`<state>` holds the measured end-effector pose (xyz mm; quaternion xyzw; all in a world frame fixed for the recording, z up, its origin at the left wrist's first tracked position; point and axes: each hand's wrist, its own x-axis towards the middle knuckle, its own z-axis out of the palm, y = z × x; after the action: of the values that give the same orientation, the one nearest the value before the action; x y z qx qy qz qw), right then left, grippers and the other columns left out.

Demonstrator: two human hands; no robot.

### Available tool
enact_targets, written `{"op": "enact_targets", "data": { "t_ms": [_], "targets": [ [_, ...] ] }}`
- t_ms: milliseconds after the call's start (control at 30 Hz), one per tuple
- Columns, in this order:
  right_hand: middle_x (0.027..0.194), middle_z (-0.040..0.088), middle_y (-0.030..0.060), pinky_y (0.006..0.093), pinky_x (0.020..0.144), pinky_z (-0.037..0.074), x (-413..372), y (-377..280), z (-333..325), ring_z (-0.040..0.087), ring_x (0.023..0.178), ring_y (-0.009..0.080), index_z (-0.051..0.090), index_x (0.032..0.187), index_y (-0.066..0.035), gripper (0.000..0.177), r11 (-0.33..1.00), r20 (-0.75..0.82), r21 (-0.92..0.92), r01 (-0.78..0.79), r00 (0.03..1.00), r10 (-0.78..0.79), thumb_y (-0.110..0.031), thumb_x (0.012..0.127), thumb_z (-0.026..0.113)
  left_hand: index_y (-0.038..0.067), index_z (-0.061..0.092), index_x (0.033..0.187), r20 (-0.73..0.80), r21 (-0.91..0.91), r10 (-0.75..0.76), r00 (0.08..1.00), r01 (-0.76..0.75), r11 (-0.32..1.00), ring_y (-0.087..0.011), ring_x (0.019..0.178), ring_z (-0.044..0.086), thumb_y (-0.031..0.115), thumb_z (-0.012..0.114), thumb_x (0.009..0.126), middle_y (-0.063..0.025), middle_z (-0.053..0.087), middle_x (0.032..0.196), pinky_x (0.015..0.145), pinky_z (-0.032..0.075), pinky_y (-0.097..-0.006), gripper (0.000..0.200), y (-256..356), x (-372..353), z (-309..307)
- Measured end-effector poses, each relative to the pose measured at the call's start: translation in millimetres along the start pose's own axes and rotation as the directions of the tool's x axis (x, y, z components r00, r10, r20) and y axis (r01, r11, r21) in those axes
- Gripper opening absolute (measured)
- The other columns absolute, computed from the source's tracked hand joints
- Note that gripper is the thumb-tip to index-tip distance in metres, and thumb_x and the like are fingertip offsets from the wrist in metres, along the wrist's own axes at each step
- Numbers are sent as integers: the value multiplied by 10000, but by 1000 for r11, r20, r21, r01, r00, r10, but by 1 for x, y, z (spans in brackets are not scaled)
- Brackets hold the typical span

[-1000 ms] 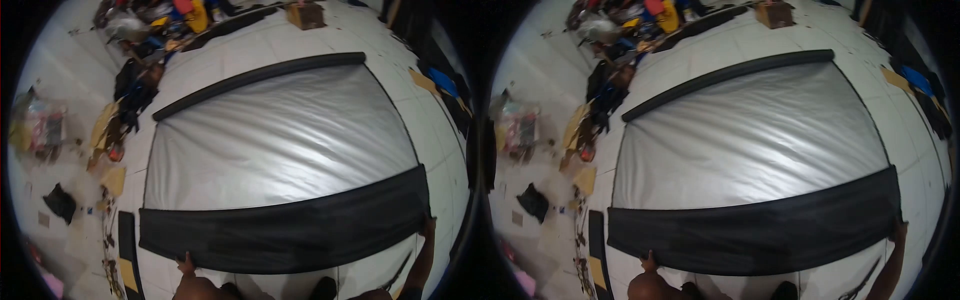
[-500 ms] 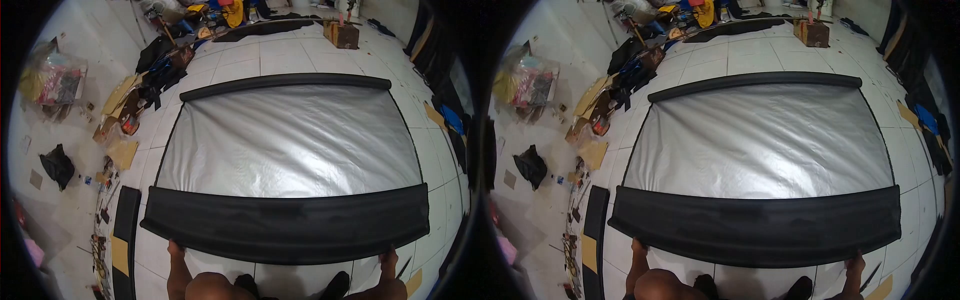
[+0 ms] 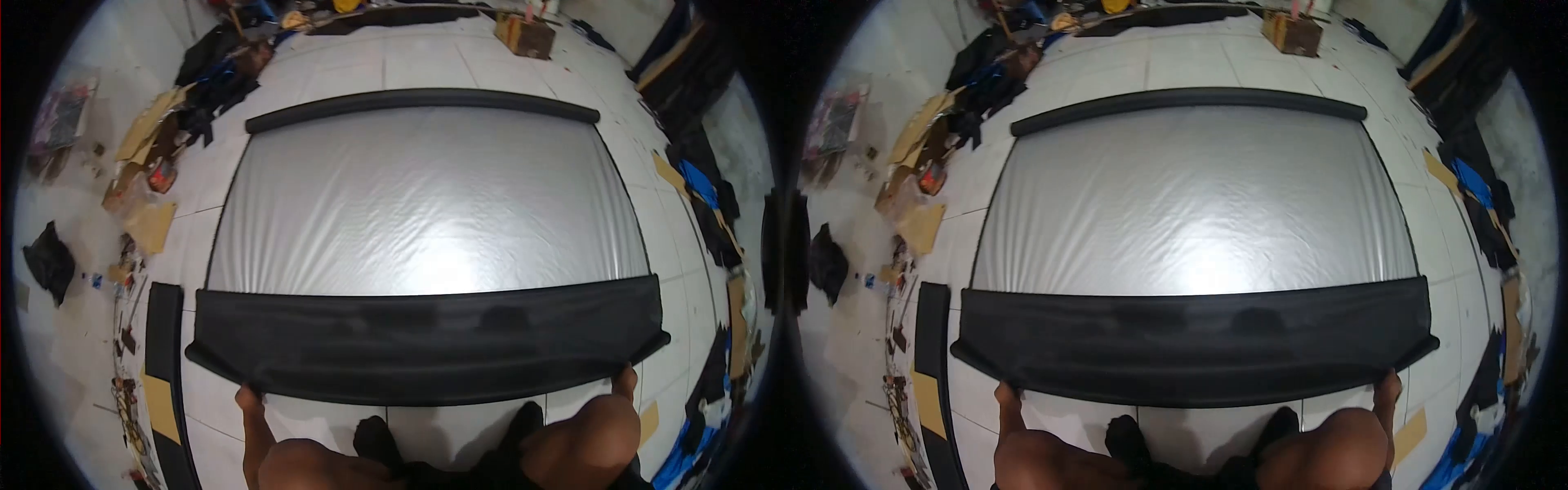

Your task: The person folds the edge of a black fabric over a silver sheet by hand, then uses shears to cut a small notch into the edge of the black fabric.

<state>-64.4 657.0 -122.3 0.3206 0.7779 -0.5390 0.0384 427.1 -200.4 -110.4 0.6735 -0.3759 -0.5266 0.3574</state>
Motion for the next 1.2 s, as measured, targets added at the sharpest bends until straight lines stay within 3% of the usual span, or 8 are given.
{"op": "enact_targets", "data": {
  "t_ms": [133, 433, 800, 900, 933, 1000, 1067, 1200],
  "targets": [
    [949, 601, 87, 291, 685, 472, -31, -13, -5, 584, 811, 199, 575, 1002, -1, 281, 967, -113, 234, -103, 985, 132, -231, 898, 452, -33, 597, 883, 41, 366, 83, 996, -92, 926, -237, 695, 599, 174, 538, 817, -121, 623, 812, 583, 486, -353, 225, -44, 16, -64],
    [919, 598, 63, 279, 681, 486, -24, -59, -44, 592, 815, 164, 568, 987, -1, 230, 862, -80, 497, 96, 995, -64, -186, 895, 466, -44, 536, 1064, 171, 38, 199, 965, -208, 977, -222, 761, 621, 151, 498, 840, -123, 623, 929, 642, 512, -338, 299, 42, -10, -69],
    [980, 550, 168, 341, 667, 466, 68, -280, 69, 555, 776, 223, 252, 1375, 65, 757, 908, -308, 24, 419, 867, -392, -301, 803, 587, -19, 289, 1371, 68, 394, 429, 901, -419, 818, -258, 841, 577, 152, 578, 781, -183, 534, 1103, 812, 480, -405, 679, 229, 26, 137],
    [1235, 499, 302, 453, 950, 409, 120, -241, 128, 512, 1146, 404, 247, 1382, 17, 760, 429, -210, -771, 471, 448, -869, -458, 871, 550, -25, 344, 1347, 776, 498, 602, 187, -767, -405, -363, 961, 545, 190, 577, 830, -225, 515, 1177, 972, 363, -466, 607, 182, 99, 169],
    [1209, 516, 295, 461, 935, 414, 61, -242, 151, 519, 1121, 416, 281, 1363, 21, 717, 434, -84, -768, 471, 598, -797, -442, 881, 542, -25, 381, 1326, 788, 387, 610, -77, -708, -590, -395, 1027, 522, 209, 582, 846, -234, 517, 1196, 1000, 328, -482, 570, 158, 95, 178],
    [1107, 567, 271, 499, 866, 430, -13, -211, 185, 557, 1011, 441, 412, 1287, -2, 559, 325, 127, -720, 613, 577, -807, -377, 894, 542, -17, 436, 1294, 515, 622, 667, 539, -770, 142, -427, 1147, 454, 243, 602, 850, -253, 481, 1266, 1003, 322, -492, 540, 117, -28, 208],
    [1188, 509, 218, 509, 955, 334, -92, -182, 203, 455, 1167, 365, 507, 1219, -35, 459, 182, 342, -690, 700, 537, -771, -314, 863, 584, 39, 417, 1339, 743, 493, 603, 290, -846, -200, -455, 1284, 302, 335, 632, 828, -269, 367, 1370, 1050, 204, -567, 628, 64, -82, 190],
    [1319, 417, 190, 517, 1039, 234, -140, -141, 217, 339, 1273, 357, 487, 1268, -52, 522, 58, 516, -560, 826, 403, -756, -338, 846, 596, 91, 267, 1432, 804, 462, 464, 372, -882, -94, -433, 1374, 117, 362, 614, 836, -233, 156, 1486, 1088, 58, -570, 741, 41, -132, 196]
  ]
}}
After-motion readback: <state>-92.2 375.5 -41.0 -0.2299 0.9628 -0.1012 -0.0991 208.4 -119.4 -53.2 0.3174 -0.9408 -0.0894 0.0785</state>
